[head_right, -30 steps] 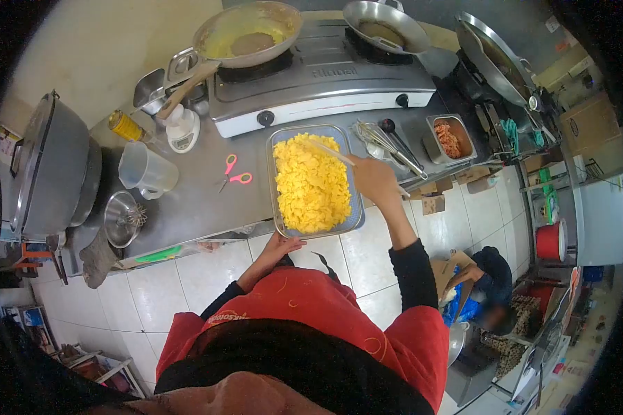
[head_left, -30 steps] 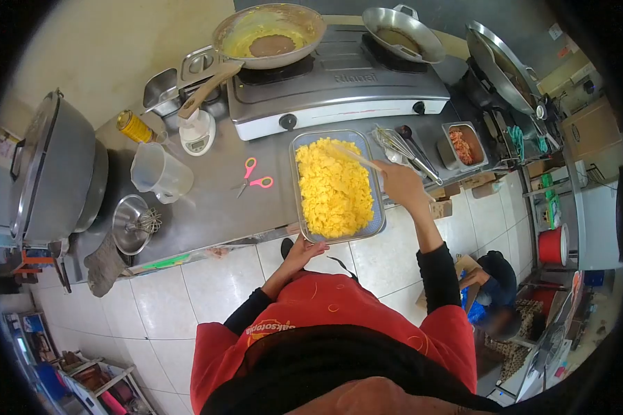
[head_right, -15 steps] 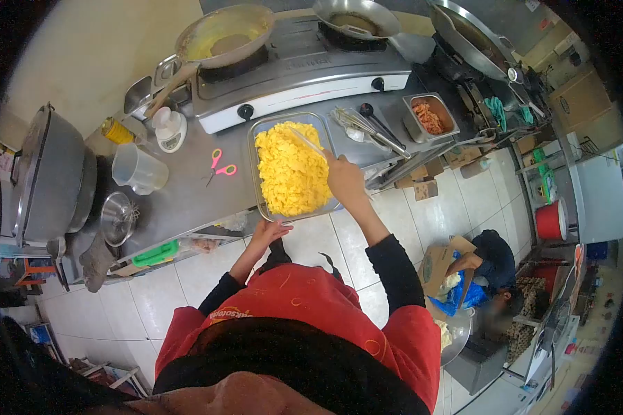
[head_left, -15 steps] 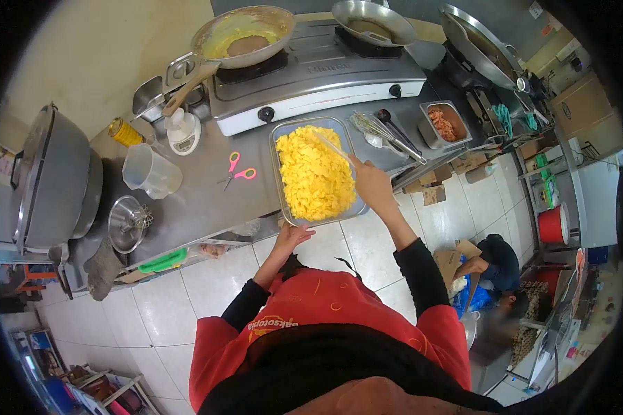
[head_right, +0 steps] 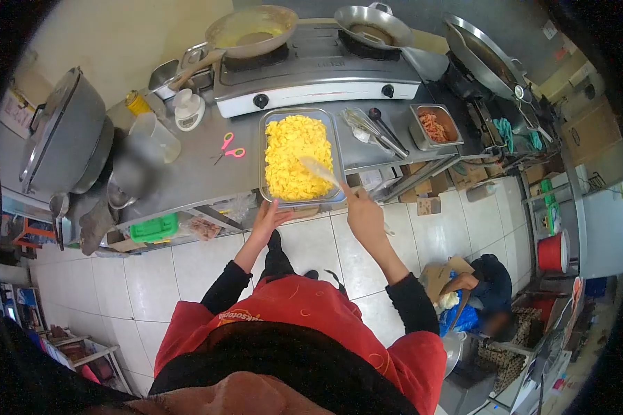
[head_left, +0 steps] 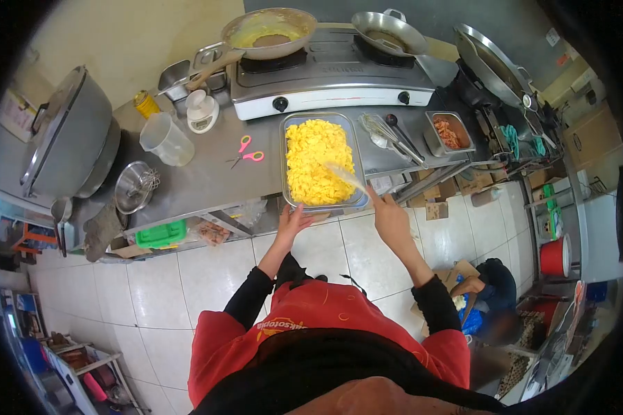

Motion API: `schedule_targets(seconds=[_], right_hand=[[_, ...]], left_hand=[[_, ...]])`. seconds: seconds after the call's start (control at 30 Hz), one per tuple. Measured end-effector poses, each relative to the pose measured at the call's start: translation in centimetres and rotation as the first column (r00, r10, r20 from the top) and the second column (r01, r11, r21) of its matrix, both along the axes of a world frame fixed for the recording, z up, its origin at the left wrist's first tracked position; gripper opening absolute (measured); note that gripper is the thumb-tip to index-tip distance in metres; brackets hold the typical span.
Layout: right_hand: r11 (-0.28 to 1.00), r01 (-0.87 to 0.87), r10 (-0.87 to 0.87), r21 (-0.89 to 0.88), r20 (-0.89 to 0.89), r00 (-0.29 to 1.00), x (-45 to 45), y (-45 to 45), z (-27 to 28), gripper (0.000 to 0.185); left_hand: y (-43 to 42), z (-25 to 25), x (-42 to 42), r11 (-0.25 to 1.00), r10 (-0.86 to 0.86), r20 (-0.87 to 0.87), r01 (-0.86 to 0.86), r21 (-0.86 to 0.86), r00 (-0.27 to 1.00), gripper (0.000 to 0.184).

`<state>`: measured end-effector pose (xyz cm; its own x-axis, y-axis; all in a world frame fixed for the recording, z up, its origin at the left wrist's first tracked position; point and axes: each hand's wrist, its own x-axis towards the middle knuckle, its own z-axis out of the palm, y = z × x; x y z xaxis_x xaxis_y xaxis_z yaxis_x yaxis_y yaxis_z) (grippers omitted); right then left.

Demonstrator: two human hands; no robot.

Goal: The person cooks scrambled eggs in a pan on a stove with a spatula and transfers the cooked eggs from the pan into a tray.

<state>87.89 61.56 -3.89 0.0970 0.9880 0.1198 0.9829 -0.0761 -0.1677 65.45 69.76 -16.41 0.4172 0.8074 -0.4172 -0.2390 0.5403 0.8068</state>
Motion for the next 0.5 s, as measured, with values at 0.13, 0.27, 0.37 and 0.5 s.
schedule_targets(seconds=[0.13,0.27,0.37,0.5], right_hand=[[0.99,0.087,-0.06,0.11,-0.231,0.971,1.3,1.4,-5.1,0.048],[0.978,0.106,-0.05,0.18,-0.288,0.956,1.4,1.0,-6.4,0.052],[0.982,0.101,-0.05,0.161,-0.295,0.954,1.3,1.1,-6.1,0.054],[0.961,0.103,-0.025,0.257,-0.29,0.957,1.5,0.6,-6.2,0.051]], left_hand=[[-0.5,-0.2,0.6,0.996,0.087,0.022,-0.087,0.001,0.996,0.078],[-0.2,-1.0,0.8,0.995,0.094,0.096,-0.096,0.025,0.991,0.065],[-0.2,-1.1,1.0,0.99,0.14,0.112,-0.138,-0.03,0.984,0.054],[-0.4,0.2,0.7,0.991,0.13,0.181,-0.126,-0.036,0.975,0.045]])
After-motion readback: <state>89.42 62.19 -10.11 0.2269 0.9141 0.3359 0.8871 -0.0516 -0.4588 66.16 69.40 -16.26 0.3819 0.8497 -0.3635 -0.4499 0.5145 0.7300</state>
